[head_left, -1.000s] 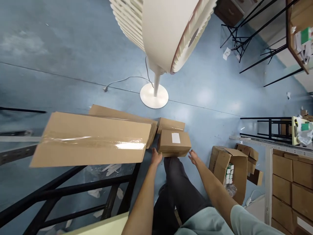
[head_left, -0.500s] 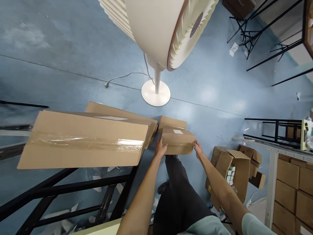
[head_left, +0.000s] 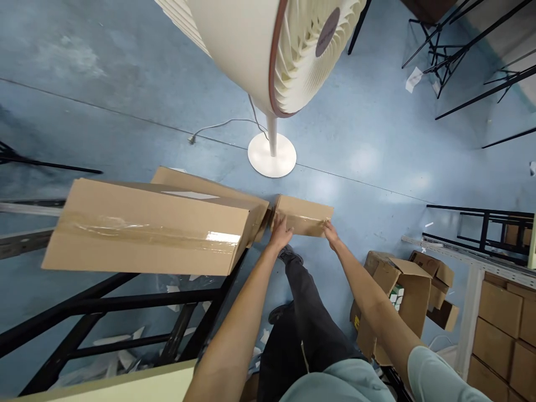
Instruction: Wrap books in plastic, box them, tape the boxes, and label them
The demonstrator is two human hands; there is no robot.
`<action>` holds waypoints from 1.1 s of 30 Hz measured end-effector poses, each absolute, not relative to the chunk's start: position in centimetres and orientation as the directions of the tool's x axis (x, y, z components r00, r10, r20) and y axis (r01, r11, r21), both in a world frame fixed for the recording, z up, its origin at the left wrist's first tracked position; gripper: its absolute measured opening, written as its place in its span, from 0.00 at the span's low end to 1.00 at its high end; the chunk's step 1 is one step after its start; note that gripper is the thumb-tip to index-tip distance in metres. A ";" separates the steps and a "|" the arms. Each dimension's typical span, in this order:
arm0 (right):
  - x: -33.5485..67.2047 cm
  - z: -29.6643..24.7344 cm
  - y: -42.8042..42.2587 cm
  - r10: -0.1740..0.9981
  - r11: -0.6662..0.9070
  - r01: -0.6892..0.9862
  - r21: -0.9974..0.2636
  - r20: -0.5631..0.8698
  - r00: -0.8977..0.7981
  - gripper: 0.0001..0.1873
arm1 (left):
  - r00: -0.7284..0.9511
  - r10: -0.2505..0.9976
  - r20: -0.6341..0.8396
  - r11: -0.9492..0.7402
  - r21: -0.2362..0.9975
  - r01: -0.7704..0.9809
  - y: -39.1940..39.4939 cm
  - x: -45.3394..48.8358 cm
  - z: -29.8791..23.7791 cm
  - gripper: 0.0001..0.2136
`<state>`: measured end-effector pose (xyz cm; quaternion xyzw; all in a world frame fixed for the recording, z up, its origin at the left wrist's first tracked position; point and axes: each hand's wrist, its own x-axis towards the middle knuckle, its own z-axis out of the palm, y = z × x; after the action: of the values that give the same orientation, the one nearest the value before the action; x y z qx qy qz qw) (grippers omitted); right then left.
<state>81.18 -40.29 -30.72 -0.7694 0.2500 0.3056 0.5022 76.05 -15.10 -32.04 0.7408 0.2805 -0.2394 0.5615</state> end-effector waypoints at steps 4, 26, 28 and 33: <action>80.7 -28.0 -38.3 -0.099 -0.376 -0.743 -0.553 -0.774 0.626 0.26 | 0.683 0.151 -0.714 -0.154 0.666 0.730 -16.9 70.8 -27.2 0.32; 47.0 11.1 -24.4 0.908 -0.408 -0.154 -0.900 -0.418 0.033 0.34 | 0.119 0.914 -0.388 0.359 0.909 0.212 -26.1 23.8 12.4 0.21; 41.5 14.0 -23.5 0.924 -0.371 -0.078 -0.925 -0.359 -0.135 0.34 | -0.093 0.929 -0.358 0.368 0.919 0.143 -29.7 17.6 14.5 0.23; 28.8 20.3 -24.0 0.826 -0.271 0.050 -0.961 -0.259 -0.501 0.31 | -0.612 0.743 -0.271 0.314 0.949 -0.038 -41.2 4.7 19.0 0.27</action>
<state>28.85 -24.05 20.26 -0.4109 -0.5328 0.6832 0.2839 4.74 -41.24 18.98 0.2438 0.7227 0.5325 0.3669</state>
